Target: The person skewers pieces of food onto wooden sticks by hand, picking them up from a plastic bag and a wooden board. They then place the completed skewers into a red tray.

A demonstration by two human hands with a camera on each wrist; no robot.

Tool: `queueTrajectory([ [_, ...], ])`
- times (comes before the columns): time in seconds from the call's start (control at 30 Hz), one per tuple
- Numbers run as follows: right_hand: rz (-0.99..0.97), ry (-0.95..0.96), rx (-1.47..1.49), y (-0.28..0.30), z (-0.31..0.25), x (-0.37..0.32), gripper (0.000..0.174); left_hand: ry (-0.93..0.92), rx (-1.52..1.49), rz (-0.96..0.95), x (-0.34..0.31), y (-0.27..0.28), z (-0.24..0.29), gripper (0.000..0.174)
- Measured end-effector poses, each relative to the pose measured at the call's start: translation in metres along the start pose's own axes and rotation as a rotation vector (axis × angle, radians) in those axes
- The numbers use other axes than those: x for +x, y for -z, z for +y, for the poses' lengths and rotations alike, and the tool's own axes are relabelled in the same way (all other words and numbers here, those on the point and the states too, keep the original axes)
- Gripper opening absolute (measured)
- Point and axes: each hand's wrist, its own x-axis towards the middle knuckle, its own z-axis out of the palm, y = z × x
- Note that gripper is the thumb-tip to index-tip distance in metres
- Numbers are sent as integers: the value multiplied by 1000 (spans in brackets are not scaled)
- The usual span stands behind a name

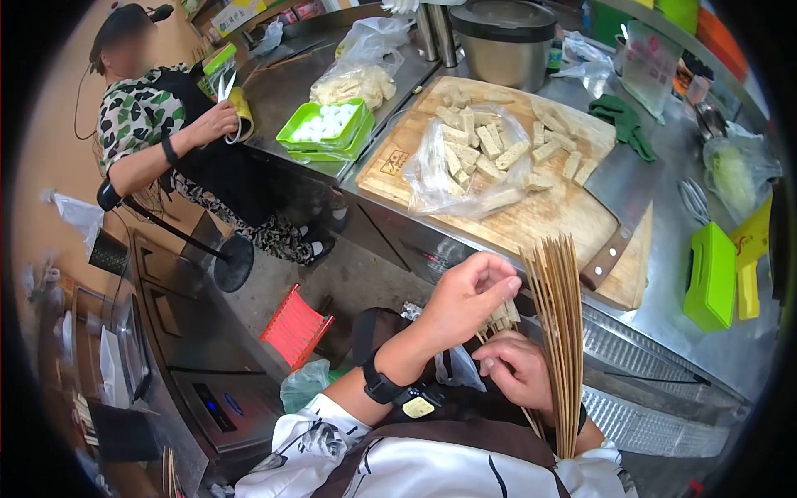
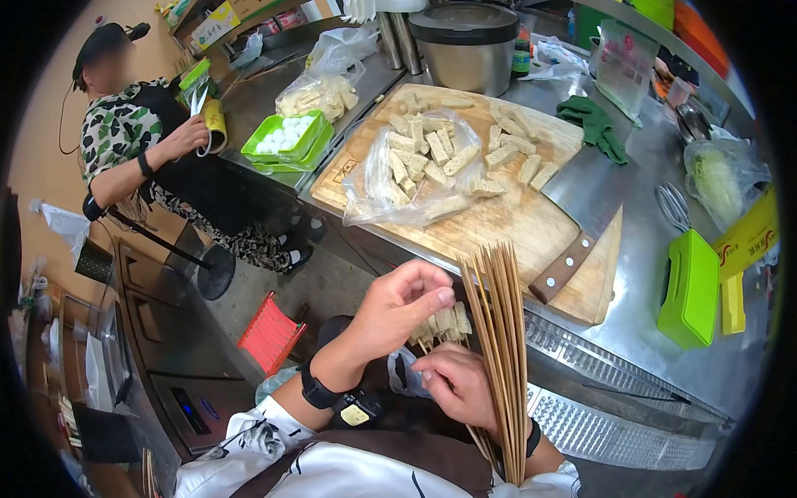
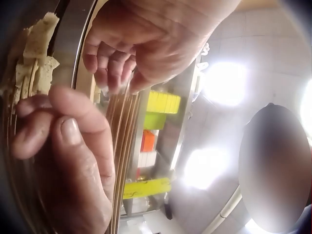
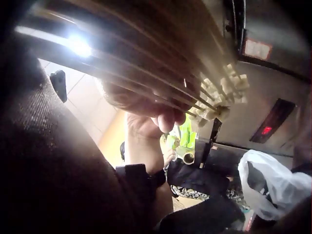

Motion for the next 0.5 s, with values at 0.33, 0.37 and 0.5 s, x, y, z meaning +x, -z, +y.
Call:
queueTrajectory([
  [0.33,-70,-72,-93,8,3,3,19,242,-71,-55,5,13,13,12],
  [0.37,-41,-190,89,3,8,-3,19,247,-73,-65,3,16,19,12],
  [0.5,143,-274,618,1,14,-10,32,320,23,-67,-1,20,43,11],
])
